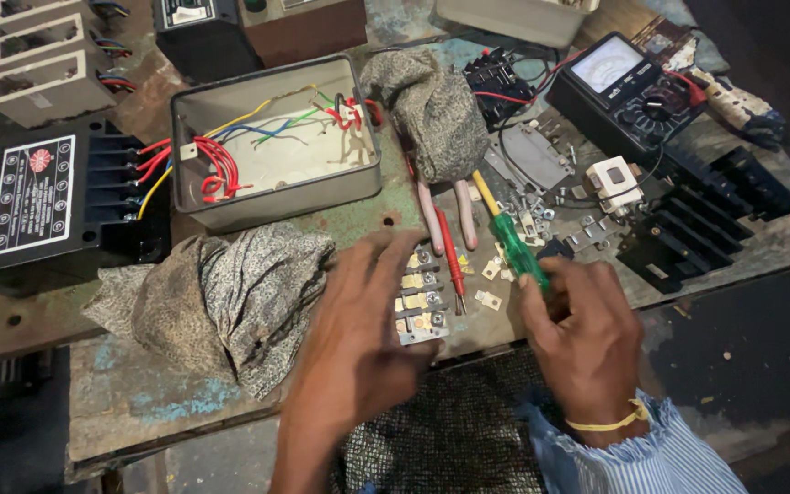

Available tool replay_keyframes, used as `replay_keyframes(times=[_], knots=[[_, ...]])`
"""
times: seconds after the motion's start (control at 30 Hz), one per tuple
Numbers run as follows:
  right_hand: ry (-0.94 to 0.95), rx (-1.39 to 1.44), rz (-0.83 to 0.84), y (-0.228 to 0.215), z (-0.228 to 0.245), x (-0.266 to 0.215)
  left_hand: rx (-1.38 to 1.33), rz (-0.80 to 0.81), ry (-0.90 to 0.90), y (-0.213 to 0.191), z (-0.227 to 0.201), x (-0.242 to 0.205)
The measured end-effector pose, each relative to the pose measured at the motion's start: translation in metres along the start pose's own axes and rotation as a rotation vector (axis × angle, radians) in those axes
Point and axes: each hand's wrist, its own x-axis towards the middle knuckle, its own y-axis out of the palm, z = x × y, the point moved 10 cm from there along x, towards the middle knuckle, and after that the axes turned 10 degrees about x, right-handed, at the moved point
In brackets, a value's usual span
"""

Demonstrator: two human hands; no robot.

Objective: The person handles electrical contactor parts on a workbench, wipes a component with a cloth, and fits metal contacts and springs into the switch block assembly by hand.

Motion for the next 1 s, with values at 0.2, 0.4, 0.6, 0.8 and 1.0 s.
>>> replay_keyframes(times=[0.2, 0.4, 0.6, 0.8, 1.0], knots=[[-0.068, -0.101, -0.013, -0.002, 0.012, 0.004, 0.093, 0.053, -0.047, 0.008, 0.003, 0.005], [-0.273, -0.172, 0.112, 0.023, 0.027, 0.041, 0.07, 0.103, -0.097, 0.016, 0.008, 0.006], [-0.259, -0.231, 0.306, 0.062, 0.027, 0.068, 0.038, 0.137, -0.12, 0.015, 0.01, 0.007], [-0.242, -0.254, 0.347, 0.069, 0.018, 0.069, 0.065, 0.083, 0.001, 0.003, 0.0, 0.005], [-0.252, -0.21, 0.37, 0.068, 0.014, 0.071, 0.03, -0.031, 0.121, -0.014, -0.018, -0.004]])
